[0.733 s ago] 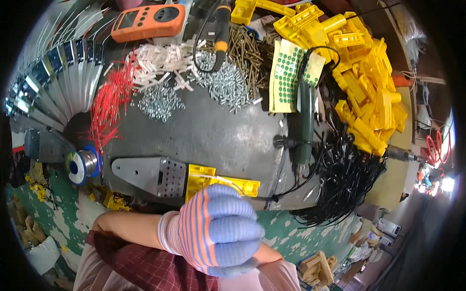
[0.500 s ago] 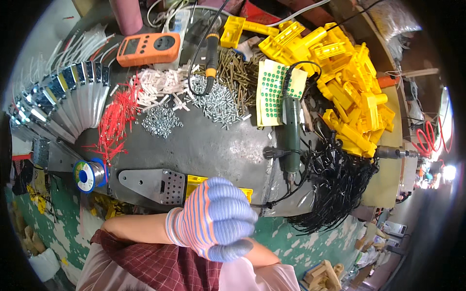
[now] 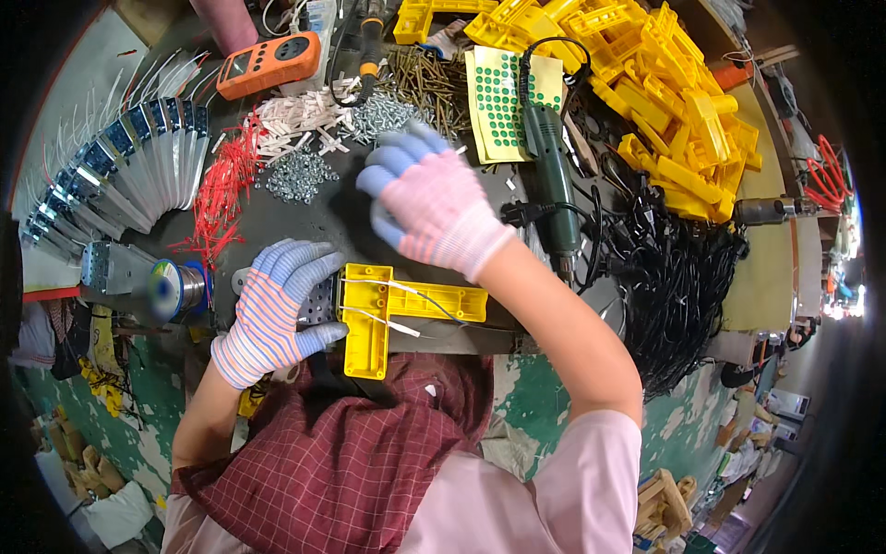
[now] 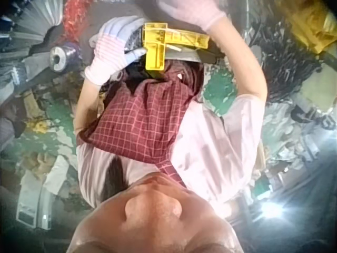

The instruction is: Assembling a yellow plastic housing by soldering internal wires and using an electric drill to fasten parts.

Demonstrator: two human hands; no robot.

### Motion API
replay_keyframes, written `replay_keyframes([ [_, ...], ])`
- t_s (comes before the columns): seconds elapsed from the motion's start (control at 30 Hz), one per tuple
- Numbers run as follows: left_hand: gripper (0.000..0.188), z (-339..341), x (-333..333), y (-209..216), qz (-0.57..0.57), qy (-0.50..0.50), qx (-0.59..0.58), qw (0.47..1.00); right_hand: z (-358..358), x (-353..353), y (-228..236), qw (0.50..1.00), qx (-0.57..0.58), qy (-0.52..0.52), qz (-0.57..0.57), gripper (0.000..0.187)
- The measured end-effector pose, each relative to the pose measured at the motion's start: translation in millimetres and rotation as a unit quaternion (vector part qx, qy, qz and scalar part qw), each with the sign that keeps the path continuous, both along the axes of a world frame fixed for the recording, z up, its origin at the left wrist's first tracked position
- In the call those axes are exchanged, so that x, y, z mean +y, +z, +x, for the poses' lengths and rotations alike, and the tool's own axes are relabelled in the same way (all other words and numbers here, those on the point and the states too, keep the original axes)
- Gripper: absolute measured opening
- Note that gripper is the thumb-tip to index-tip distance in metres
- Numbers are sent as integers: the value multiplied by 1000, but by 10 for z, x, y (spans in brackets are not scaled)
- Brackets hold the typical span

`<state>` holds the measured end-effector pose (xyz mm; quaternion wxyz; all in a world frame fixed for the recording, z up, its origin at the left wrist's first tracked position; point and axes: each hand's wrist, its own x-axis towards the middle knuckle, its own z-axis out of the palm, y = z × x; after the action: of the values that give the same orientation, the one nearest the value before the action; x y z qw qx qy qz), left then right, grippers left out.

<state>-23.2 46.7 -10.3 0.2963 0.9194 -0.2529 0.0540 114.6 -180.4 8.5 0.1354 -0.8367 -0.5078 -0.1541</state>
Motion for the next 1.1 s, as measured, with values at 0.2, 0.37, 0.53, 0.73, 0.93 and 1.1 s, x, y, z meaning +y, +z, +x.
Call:
replay_keyframes([
  [0.2,68,-78,45,18,4,26,29,999,-879,-1183,256,978,152,-144,-14,30],
  [0.37,67,-30,39,78,23,14,41,999,-1367,-1693,-22,970,140,-178,-89,30],
  [0.53,70,25,14,100,43,29,-3,999,-1149,-1483,-143,980,42,-192,-11,31],
  [0.73,72,114,-8,74,50,36,-21,998,-760,-1097,-136,982,88,-166,12,27],
  [0.93,71,161,-53,126,49,26,-17,998,-776,-1126,-62,979,12,-178,-102,24],
  [1.1,75,219,-71,188,81,10,-15,997,-695,-1134,-25,965,130,-188,-125,21],
])
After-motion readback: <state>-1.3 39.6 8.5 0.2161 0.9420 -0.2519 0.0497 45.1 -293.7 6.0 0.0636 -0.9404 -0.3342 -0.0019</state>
